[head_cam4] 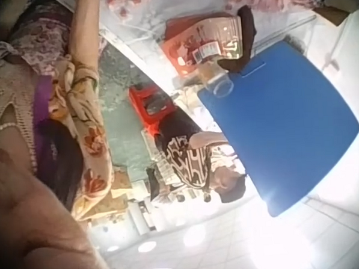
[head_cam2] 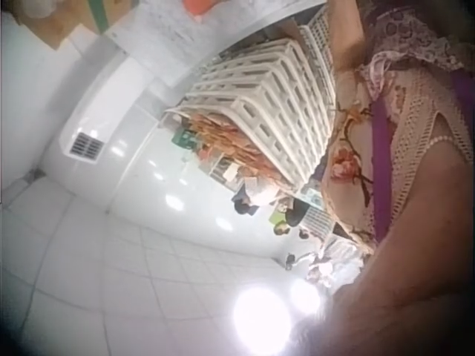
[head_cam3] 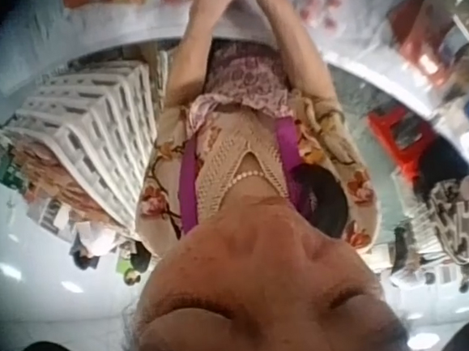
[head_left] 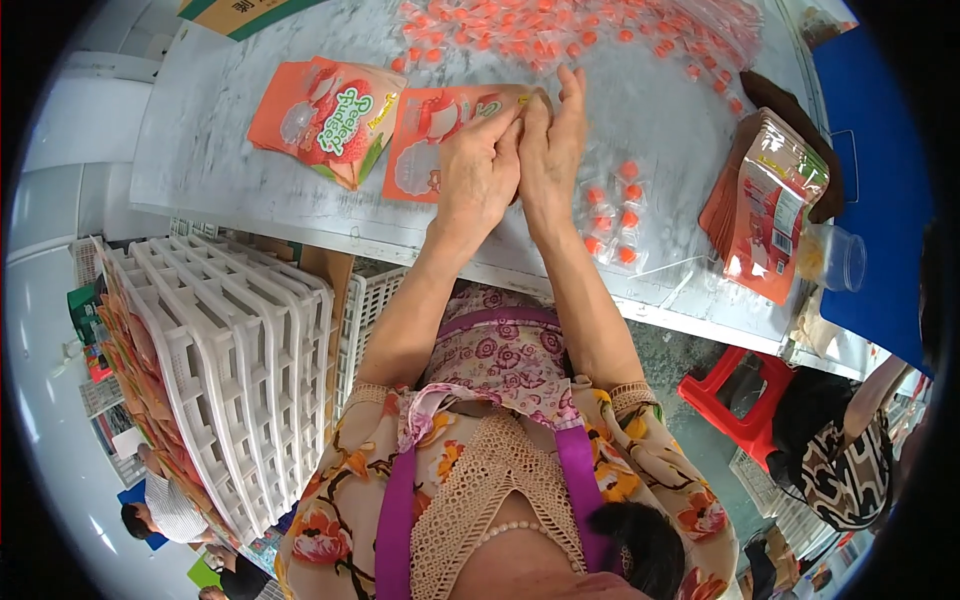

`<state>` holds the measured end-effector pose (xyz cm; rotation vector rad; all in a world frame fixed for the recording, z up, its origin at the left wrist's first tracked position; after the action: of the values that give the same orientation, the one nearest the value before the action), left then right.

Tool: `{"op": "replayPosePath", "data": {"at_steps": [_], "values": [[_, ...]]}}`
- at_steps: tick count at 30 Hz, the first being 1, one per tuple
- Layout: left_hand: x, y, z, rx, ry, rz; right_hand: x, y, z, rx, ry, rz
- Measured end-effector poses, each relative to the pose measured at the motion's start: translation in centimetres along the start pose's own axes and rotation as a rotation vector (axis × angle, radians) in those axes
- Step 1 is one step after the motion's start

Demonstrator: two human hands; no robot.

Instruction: Packaging small red candies into plastic zip-lock bags and organizing them in trays.

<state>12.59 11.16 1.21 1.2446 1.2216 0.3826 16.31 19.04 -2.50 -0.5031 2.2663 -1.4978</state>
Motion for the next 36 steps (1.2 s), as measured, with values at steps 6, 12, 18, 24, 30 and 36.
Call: {"op": "replayPosePath", "data": {"at_steps": [6,12,18,24,30,36], "values": [[-0.2,-0.2,-0.2,-0.144,-0.161,-0.085,0.0,-1.4,-0.9,0.079,-0.141,-0.069],[-1.0,1.4,-0.7,-0.062,-0.126,-0.013,-0.3,-1.4,-2.3,0.079,-0.096,-0.111],[-2.3,3.7,-2.1,-0.129,-0.302,-0.135,-0.4,-5.0,-4.1,0.099,-0.181,-0.087],[-3.4,3.0,-3.0,-0.107,-0.123,-0.079,-2.8,-4.4,-5.2,0.133,-0.252,-0.454],[-7.3,0.7,-3.8,-0.044,0.022,0.006,-8.5,-1.6,-5.9,0.009,-0.475,-0.420],[-7.5,0.6,-2.6,-0.177,-0.036,-0.027,-10.1,3.3,-2.2,-0.624,-0.787,0.745]]}}
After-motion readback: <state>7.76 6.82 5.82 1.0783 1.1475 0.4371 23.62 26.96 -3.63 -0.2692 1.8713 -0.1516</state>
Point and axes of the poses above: each hand's wrist, its own z-axis away from the middle knuckle, its own x-axis out of the palm, y = z × x, the point moved 2 cm from there along -z, towards the middle knuckle, and after that the axes turned 7 degrees about -x, right-handed, at the moved point
